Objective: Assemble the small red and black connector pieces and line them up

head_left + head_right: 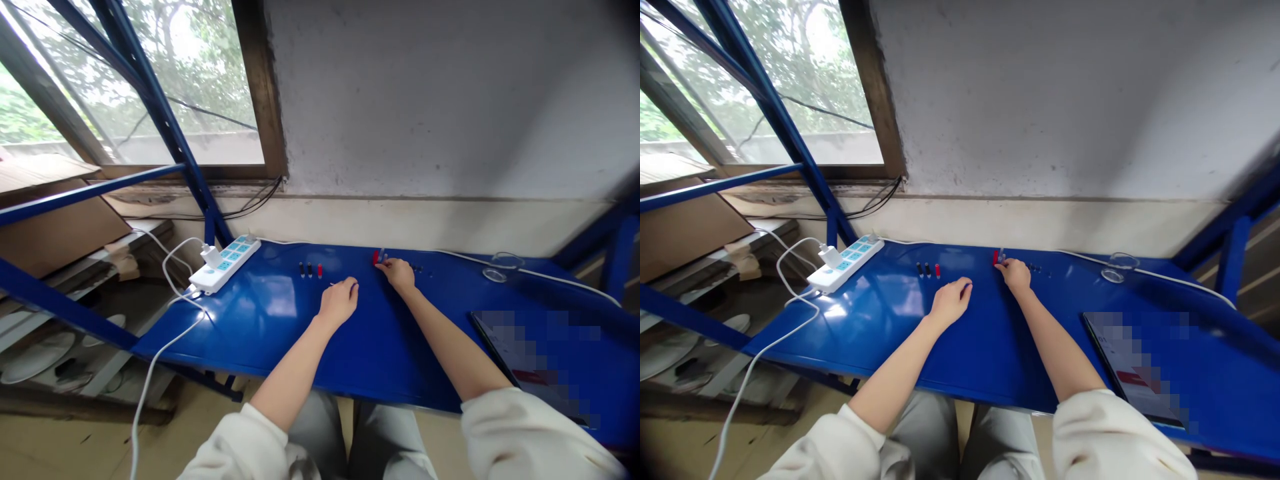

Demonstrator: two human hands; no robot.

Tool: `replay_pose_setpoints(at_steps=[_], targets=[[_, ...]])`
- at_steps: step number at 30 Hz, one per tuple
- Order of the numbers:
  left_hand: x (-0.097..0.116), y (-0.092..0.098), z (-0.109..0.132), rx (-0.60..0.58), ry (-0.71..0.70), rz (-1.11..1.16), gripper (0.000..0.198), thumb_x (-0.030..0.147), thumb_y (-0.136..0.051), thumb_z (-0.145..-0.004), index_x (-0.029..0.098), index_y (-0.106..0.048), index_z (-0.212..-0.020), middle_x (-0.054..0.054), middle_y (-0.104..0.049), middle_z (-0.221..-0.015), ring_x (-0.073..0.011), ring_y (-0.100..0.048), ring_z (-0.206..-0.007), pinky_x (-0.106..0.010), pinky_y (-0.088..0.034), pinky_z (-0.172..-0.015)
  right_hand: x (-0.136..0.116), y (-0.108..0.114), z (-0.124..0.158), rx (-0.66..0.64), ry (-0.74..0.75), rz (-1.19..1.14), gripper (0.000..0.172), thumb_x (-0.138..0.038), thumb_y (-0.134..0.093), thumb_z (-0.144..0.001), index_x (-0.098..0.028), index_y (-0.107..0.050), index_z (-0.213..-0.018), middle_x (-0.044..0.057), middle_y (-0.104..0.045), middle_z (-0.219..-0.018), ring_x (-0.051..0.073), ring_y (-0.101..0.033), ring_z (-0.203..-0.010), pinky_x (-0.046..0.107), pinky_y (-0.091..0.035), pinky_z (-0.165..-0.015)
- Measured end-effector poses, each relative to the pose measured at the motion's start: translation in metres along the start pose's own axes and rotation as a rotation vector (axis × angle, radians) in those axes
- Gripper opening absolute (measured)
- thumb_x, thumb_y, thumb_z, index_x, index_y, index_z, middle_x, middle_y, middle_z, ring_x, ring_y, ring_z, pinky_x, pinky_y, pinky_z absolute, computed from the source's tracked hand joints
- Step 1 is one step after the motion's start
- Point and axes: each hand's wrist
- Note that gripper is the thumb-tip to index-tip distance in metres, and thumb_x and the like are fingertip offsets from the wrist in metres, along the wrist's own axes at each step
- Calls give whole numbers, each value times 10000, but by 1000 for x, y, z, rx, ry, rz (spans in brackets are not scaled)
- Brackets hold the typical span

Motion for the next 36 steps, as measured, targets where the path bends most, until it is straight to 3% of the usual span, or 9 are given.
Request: replay_pose_setpoints(at_steps=[4,10,14,17,20,23,28,32,36], targets=[[-11,8,-6,130,187,-8,424,331,-426,-825,222,-444,-1234,-67,-606,-675,-213,-590,-631,-314,-425,-648,-1,0,-1,-11,-19,37,296,-483,-553,-714,-229,-689,-782,62,-659,-713,205,-593,-673,270,-362,-520],[-18,24,-13,32,454,-244,580,329,-394,-838,253,-184,-1373,-100,-635,-846,-229,-614,-729,-323,-436,-671,-5,8,4,-88,-25,94,319,-453,-532,-737,-222,-676,-904,66,-667,-803,208,-611,-756,267,-411,-582],[-26,24,-14,7,446,-309,504,317,-355,-856,267,-255,-1348,-107,-629,-926,-234,-615,-779,-320,-433,-675,-14,22,17,-161,-103,150,345,-400,-566,-720,-174,-655,-965,107,-661,-886,230,-611,-816,285,-423,-620],[-35,21,-15,100,403,-268,369,275,-330,-865,249,-437,-1218,-114,-610,-997,-225,-608,-802,-312,-428,-665,-28,35,36,-177,-79,125,281,-392,-578,-710,-169,-674,-851,108,-664,-807,222,-616,-748,281,-416,-596],[-41,16,-18,165,352,-86,252,222,-334,-864,218,-553,-986,-79,-630,-887,-185,-601,-764,-282,-425,-652,-45,41,60,-88,62,-69,301,-437,-479,-775,-198,-661,-789,75,-653,-704,193,-607,-671,261,-397,-574],[-36,9,-19,143,280,263,185,227,-369,-853,195,-537,-921,-26,-617,-736,-113,-564,-567,-230,-420,-557,-57,37,78,9,215,-236,413,-476,-317,-848,-190,-602,-765,67,-625,-663,179,-585,-630,251,-377,-573],[-12,-2,-15,9,212,755,199,302,-430,-825,155,-506,-934,-22,-606,-760,-40,-453,-356,-188,-363,-381,-60,27,88,-48,208,-358,484,-529,-215,-860,-199,-477,-623,36,-550,-571,157,-524,-556,247,-341,-557],[-2,-2,-12,-32,208,874,240,336,-478,-799,136,-502,-928,-31,-615,-764,-34,-462,-346,-183,-377,-367,-60,27,89,-70,244,-525,511,-543,-200,-856,-197,-391,-532,5,-470,-511,126,-451,-508,243,-325,-540],[-3,0,-13,-20,210,893,275,368,-490,-793,137,-503,-942,-48,-631,-806,-33,-483,-354,-174,-386,-366,-61,23,89,-85,251,-675,477,-555,-276,-834,-193,-404,-552,-17,-431,-503,108,-412,-489,235,-324,-517]])
Point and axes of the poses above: each hand's wrist, its own z-axis away from the middle knuckle, its own y-axis out of the back of the hand, x = y × z
